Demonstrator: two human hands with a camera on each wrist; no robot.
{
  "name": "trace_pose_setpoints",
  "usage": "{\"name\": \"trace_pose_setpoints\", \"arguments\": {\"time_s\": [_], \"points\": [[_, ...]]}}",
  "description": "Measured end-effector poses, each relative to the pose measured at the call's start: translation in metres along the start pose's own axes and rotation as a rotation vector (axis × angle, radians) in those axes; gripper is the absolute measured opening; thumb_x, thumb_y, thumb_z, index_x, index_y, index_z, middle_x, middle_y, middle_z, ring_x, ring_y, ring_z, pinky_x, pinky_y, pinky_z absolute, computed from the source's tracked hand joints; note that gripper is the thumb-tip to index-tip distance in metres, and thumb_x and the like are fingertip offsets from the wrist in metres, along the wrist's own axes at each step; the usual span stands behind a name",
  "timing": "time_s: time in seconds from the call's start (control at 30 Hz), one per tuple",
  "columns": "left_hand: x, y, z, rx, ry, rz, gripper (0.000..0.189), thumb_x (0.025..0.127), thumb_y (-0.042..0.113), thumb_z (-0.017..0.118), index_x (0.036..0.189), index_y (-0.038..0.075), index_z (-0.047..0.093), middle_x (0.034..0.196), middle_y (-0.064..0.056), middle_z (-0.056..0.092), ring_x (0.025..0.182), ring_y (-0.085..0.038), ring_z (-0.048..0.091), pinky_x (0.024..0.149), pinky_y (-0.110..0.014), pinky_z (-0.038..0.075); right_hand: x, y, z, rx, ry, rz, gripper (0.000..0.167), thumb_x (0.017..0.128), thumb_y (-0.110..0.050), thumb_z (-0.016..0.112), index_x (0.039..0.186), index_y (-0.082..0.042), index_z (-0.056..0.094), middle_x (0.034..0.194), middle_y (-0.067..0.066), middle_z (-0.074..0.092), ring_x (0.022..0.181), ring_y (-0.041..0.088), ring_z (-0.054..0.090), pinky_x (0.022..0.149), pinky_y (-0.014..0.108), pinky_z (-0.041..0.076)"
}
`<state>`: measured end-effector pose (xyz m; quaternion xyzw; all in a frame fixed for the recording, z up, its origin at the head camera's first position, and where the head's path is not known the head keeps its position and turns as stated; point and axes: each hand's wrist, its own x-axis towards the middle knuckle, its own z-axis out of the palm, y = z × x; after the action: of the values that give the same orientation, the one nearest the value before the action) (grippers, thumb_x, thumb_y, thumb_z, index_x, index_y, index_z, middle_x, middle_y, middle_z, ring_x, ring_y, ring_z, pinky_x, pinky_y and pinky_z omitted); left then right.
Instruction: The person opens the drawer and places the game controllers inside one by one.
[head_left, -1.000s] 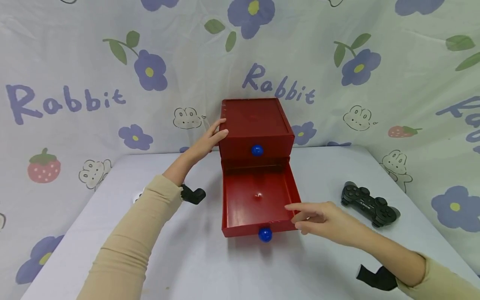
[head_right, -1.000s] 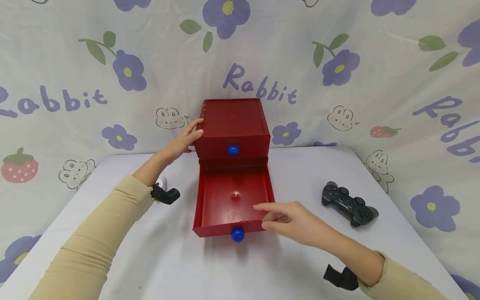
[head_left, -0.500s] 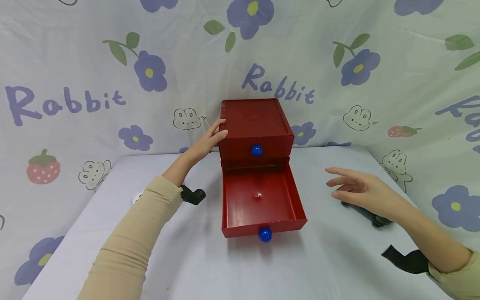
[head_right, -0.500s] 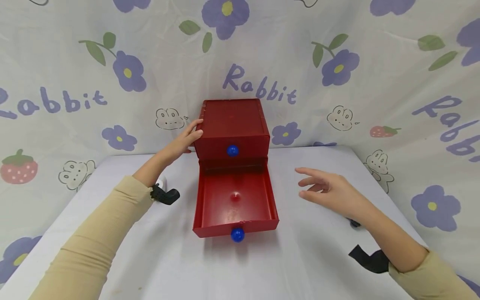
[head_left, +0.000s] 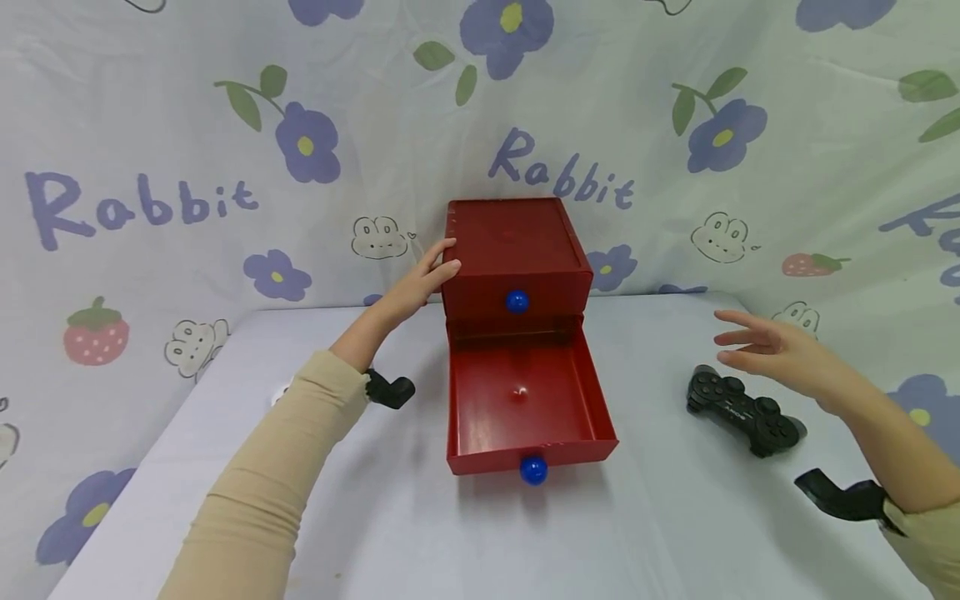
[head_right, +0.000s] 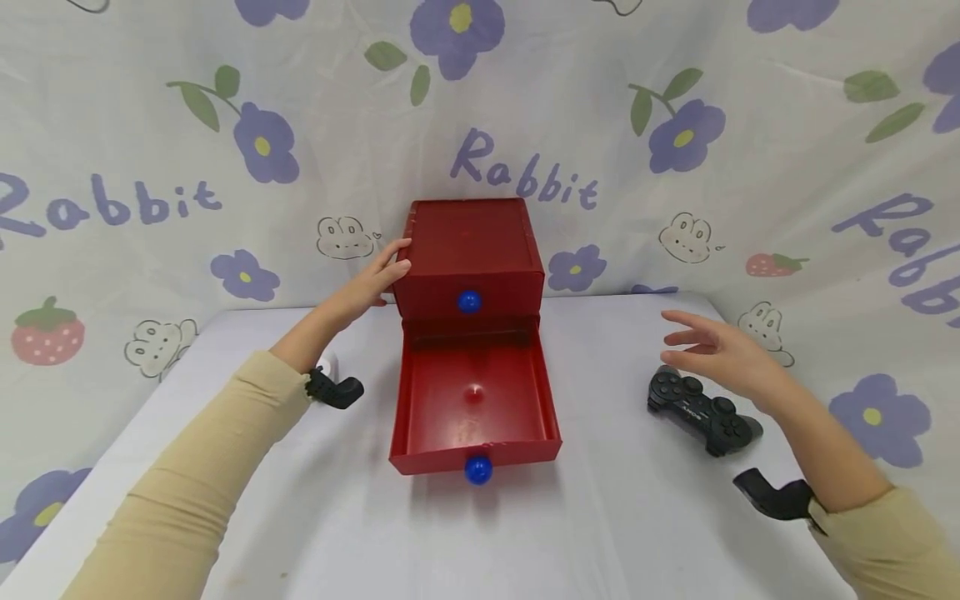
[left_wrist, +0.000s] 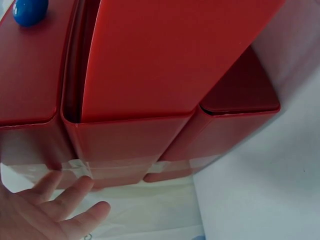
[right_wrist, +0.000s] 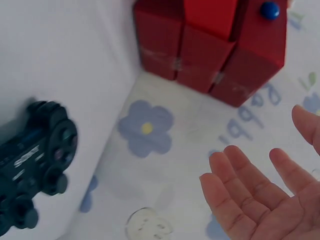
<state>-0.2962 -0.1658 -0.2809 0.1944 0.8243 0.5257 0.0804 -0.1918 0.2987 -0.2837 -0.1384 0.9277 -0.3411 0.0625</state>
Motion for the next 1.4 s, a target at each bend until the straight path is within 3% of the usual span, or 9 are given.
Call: {"name": "trace_pose_setpoints", "arguments": {"time_s": [0.1, 0.3, 0.5, 0.83, 1.3, 1.4], "points": [[0.000, 0.000, 0.000, -0.013, -0.001, 0.006, 0.058, 0.095, 0.037, 0.035, 0.147, 0.024, 0.011, 0.141, -0.018, 0.032, 0.130, -0.032, 0.033, 0.103, -0.054, 0.026, 0.002, 0.010, -0.002, -0.006, -0.007, 0.020, 0.063, 0.092, -0.026, 0.054, 0.143, -0.004, 0.026, 0.126, 0.026, 0.050, 0.089, -0.003, 0.059, 0.082, 0.051, 0.045], [0.001, 0.001, 0.001, -0.025, -0.003, 0.002, 0.058, 0.096, 0.033, 0.034, 0.147, 0.023, 0.010, 0.146, -0.017, 0.025, 0.135, -0.031, 0.025, 0.106, -0.053, 0.020, 0.006, 0.027, 0.000, -0.081, -0.011, 0.016, 0.065, 0.090, -0.028, 0.057, 0.142, -0.001, 0.027, 0.125, 0.028, 0.050, 0.102, 0.034, 0.057, 0.079, 0.058, 0.043], [-0.001, 0.002, 0.000, -0.012, 0.005, -0.043, 0.058, 0.095, 0.038, 0.034, 0.147, 0.029, 0.009, 0.149, -0.014, 0.022, 0.134, -0.038, 0.025, 0.100, -0.064, 0.019, 0.013, 0.054, 0.006, -0.092, -0.049, -0.001, 0.065, 0.090, -0.025, 0.057, 0.141, 0.002, 0.026, 0.126, 0.032, 0.046, 0.108, 0.046, 0.050, 0.077, 0.058, 0.044], [-0.001, 0.001, 0.000, 0.003, 0.009, -0.009, 0.058, 0.095, 0.039, 0.036, 0.147, 0.026, 0.012, 0.146, -0.016, 0.027, 0.134, -0.031, 0.027, 0.104, -0.055, 0.023, 0.016, 0.092, 0.021, -0.102, -0.125, 0.052, 0.073, 0.088, -0.029, 0.059, 0.141, 0.004, 0.020, 0.132, 0.039, 0.032, 0.114, 0.057, 0.035, 0.081, 0.065, 0.037], [0.001, -0.001, 0.001, -0.022, 0.008, 0.025, 0.059, 0.095, 0.035, 0.036, 0.147, 0.021, 0.012, 0.141, -0.019, 0.034, 0.132, -0.029, 0.031, 0.105, -0.048, 0.026, 0.017, 0.123, 0.043, -0.173, -0.184, 0.135, 0.087, 0.082, -0.035, 0.065, 0.142, 0.002, 0.014, 0.130, 0.046, 0.024, 0.113, 0.063, 0.028, 0.078, 0.069, 0.034], [0.003, -0.002, 0.001, -0.036, 0.004, 0.023, 0.059, 0.095, 0.034, 0.036, 0.147, 0.021, 0.011, 0.141, -0.019, 0.034, 0.133, -0.029, 0.030, 0.106, -0.047, 0.026, 0.018, 0.127, 0.046, -0.177, -0.176, 0.121, 0.089, 0.081, -0.034, 0.067, 0.142, 0.003, 0.013, 0.129, 0.047, 0.025, 0.111, 0.063, 0.030, 0.077, 0.069, 0.035]]}}
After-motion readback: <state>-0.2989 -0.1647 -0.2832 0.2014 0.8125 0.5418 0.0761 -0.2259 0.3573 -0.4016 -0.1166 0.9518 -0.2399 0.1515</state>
